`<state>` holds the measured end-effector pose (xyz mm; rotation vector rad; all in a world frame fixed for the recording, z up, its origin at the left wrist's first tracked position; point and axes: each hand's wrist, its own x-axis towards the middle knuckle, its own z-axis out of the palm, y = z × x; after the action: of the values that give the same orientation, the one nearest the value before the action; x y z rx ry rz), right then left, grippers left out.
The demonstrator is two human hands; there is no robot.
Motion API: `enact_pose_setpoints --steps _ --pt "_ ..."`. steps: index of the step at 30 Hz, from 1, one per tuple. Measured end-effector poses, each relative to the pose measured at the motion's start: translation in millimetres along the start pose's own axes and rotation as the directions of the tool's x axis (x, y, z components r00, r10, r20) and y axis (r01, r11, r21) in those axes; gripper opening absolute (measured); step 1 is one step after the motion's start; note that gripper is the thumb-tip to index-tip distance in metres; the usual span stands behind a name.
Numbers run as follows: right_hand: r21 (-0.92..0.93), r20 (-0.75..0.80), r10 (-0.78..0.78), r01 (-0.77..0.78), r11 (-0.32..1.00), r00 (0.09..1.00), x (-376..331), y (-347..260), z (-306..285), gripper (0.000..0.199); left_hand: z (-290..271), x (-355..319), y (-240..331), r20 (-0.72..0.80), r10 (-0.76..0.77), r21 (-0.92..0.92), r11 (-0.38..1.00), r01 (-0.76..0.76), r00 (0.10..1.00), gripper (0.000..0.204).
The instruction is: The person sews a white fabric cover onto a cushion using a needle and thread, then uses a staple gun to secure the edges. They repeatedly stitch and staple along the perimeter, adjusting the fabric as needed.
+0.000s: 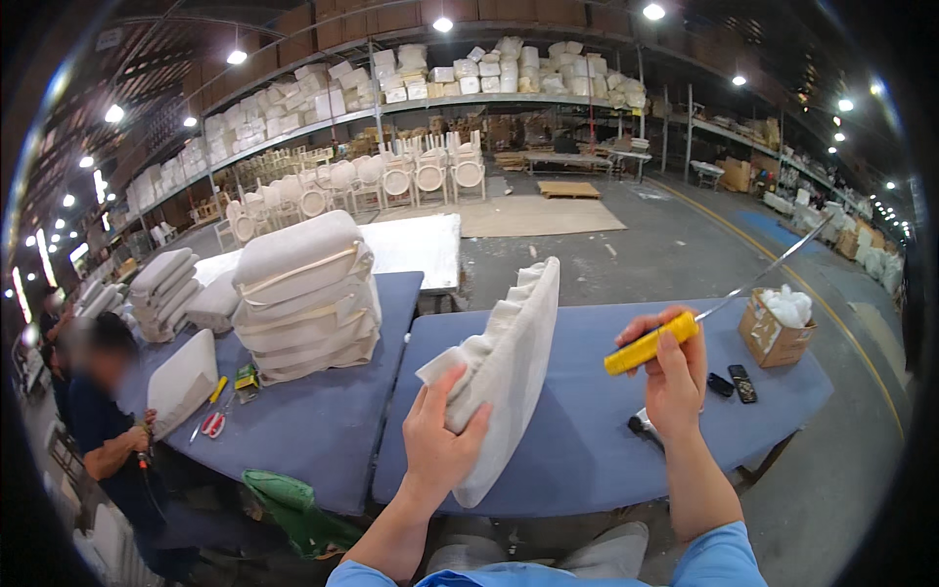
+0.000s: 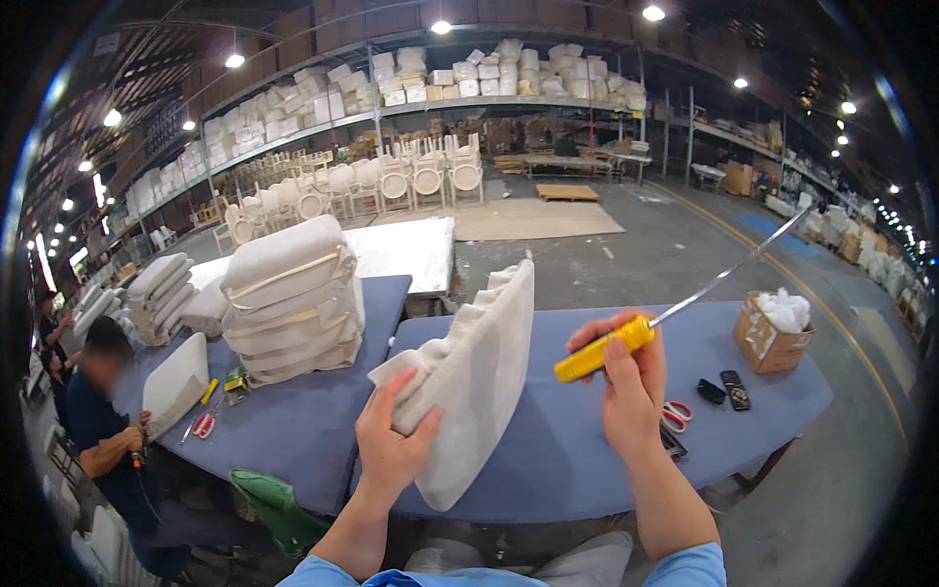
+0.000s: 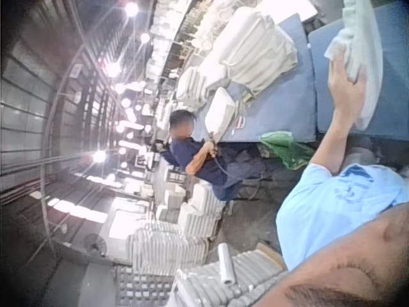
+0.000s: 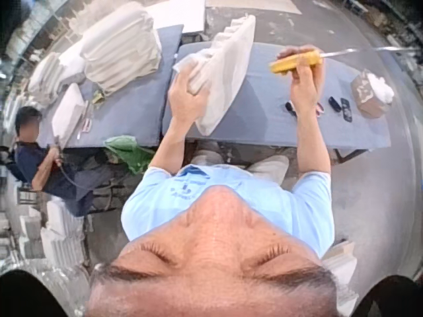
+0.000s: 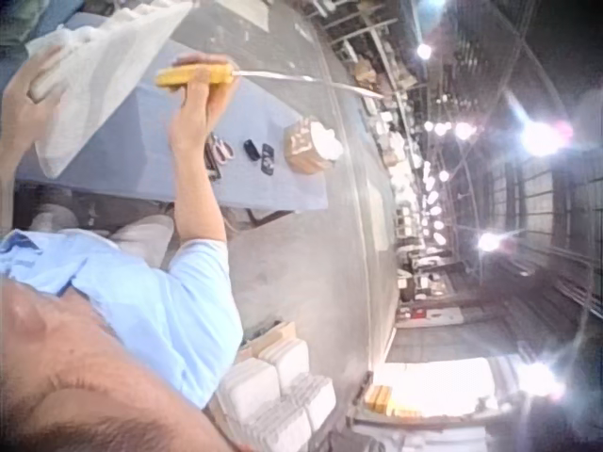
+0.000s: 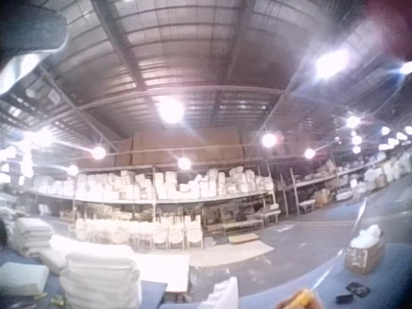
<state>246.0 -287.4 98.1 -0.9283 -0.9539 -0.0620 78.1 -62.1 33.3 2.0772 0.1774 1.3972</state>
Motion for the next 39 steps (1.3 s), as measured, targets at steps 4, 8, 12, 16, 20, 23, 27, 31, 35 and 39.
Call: enact_pose_setpoints --steps 4,8,12,16,20,23,27,31,35,39 --pt "0.003 -0.062 0.155 -0.155 0.988 0.986 -20.4 38.0 -12.0 0.018 -6.2 3.3 -11.5 -0.115 -0.099 0.038 0.994 0.104 0.988 0.028" --pt "0.129 -0.077 0.237 -0.226 0.966 0.969 -21.6 64.1 -9.6 0.018 -8.1 2.1 -16.6 -0.156 -0.05 0.051 0.997 0.059 0.986 0.019" --pt "0.093 -0.113 0.202 -0.192 0.977 0.973 -22.3 90.9 -6.7 0.017 -8.4 -6.1 -21.2 -0.205 -0.254 -0.077 0.967 0.243 0.945 0.017" --pt "0.124 -0.187 0.193 -0.172 0.977 0.963 -23.1 111.8 -15.8 0.012 -14.4 -5.5 -23.7 -0.23 -0.297 -0.121 0.954 0.275 0.927 0.018" --pt "0.089 -0.24 0.298 -0.285 0.954 0.924 -10.7 130.7 -23.6 0.011 -28.0 -9.4 -29.5 -0.257 -0.3 -0.092 0.954 0.286 0.918 0.02" --pt "-0.025 -0.288 0.284 -0.303 0.953 0.914 26.5 143.5 -29.6 0.012 -33.4 -14.1 -23.1 -0.235 -0.266 -0.103 0.963 0.248 0.935 0.02" --pt "-0.221 -0.276 0.205 -0.27 0.937 0.939 108.5 155.4 -69.1 0.016 -27.5 -19.8 -18.6 -0.112 -0.215 -0.183 0.964 0.193 0.97 0.023" --pt "-0.1 -0.271 0.367 -0.406 0.909 0.89 150.7 152.9 -90.5 0.026 -20.8 -25.2 -11.3 -0.021 -0.205 -0.189 0.962 0.198 0.978 0.026" --pt "0.054 -0.152 0.472 -0.469 0.881 0.869 134.7 160.4 -78.1 0.026 -24.3 -20.4 -3.2 -0.089 -0.146 -0.074 0.987 0.14 0.985 0.031" --pt "-0.178 -0.209 0.313 -0.351 0.919 0.926 110.4 164.5 -71.8 0.024 -14.3 -21.6 -20.4 -0.206 -0.255 -0.2 0.956 0.214 0.945 0.027"
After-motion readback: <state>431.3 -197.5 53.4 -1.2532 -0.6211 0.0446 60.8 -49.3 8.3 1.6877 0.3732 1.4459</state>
